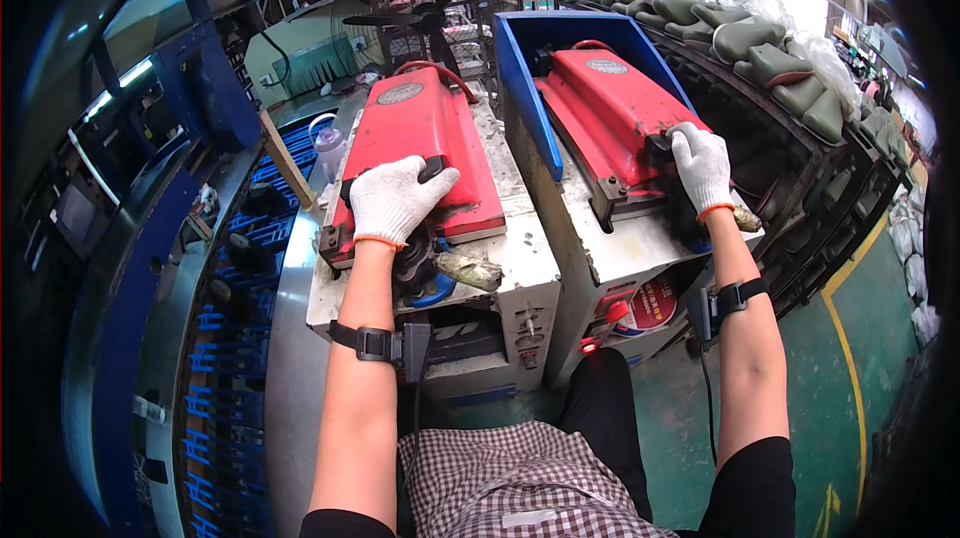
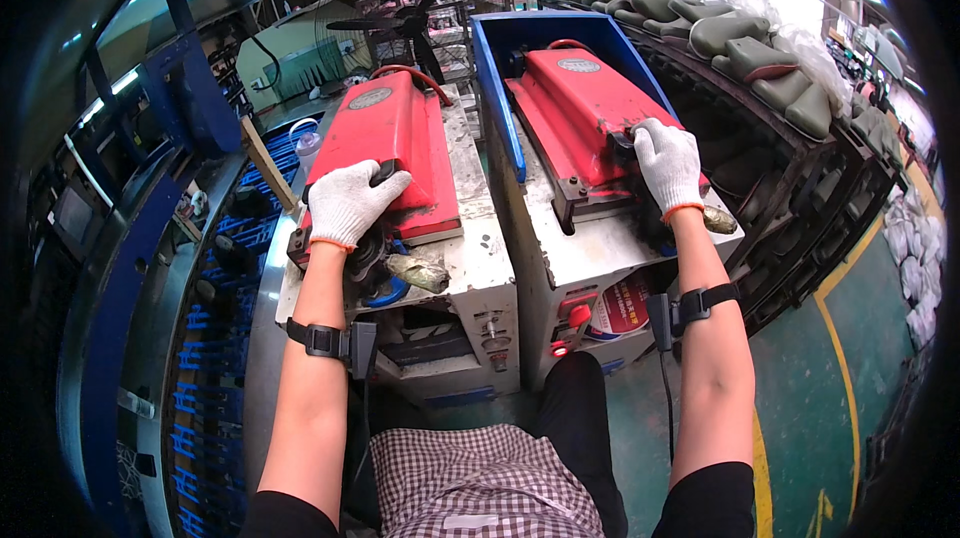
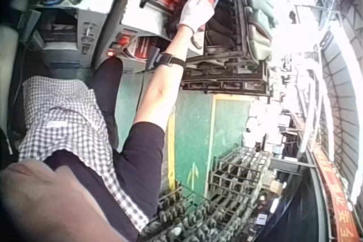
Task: Processing shoe components using industrial heat-pressing or lasting machinery on a production line.
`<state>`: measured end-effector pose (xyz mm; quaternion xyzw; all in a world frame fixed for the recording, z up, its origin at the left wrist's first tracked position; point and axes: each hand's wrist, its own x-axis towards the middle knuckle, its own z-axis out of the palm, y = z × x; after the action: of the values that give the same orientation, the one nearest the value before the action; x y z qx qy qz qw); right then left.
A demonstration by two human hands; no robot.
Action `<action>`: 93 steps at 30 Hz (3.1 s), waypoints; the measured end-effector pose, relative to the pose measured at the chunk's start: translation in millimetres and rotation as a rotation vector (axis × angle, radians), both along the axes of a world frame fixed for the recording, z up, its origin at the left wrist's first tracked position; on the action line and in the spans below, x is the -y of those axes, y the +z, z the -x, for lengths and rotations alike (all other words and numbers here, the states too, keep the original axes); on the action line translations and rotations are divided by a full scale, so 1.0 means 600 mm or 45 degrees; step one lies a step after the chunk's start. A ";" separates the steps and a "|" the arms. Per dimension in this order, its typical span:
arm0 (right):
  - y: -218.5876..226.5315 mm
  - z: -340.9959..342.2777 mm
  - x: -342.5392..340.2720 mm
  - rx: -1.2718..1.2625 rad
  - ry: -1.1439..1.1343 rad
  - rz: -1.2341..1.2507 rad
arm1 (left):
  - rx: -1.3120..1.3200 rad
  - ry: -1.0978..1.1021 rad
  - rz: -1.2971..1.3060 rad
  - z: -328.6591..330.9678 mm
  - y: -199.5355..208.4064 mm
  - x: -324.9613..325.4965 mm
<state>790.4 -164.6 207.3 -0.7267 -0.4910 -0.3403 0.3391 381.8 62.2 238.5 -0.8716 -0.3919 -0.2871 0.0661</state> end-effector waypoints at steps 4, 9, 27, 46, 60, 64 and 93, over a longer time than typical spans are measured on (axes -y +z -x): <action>0.001 0.001 0.001 0.007 0.009 -0.005 | 0.008 -0.011 0.008 0.000 0.003 0.005; 0.002 0.003 0.002 -0.006 -0.001 0.006 | 0.021 -0.024 0.002 -0.001 0.000 0.002; 0.015 0.434 -0.084 -0.728 0.817 0.424 | 0.003 -0.192 0.010 0.039 0.005 -0.002; -0.047 0.643 -0.079 -1.105 1.310 0.964 | -0.285 -0.411 0.459 0.078 0.056 -0.032; 0.046 0.576 -0.122 -0.660 1.437 0.772 | 0.068 -0.451 -0.157 0.069 0.213 -0.081; 0.040 0.503 -0.233 -0.584 1.093 0.424 | 0.166 -0.340 -0.800 0.066 0.239 -0.118; 0.079 0.620 -0.293 -1.961 1.828 0.440 | 2.275 -1.099 1.833 0.251 -0.081 0.038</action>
<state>418.6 11.2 255.0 -0.3247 -0.4994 0.5645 0.5715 231.0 39.7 189.8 -0.2642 -0.0477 -0.5002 -0.8232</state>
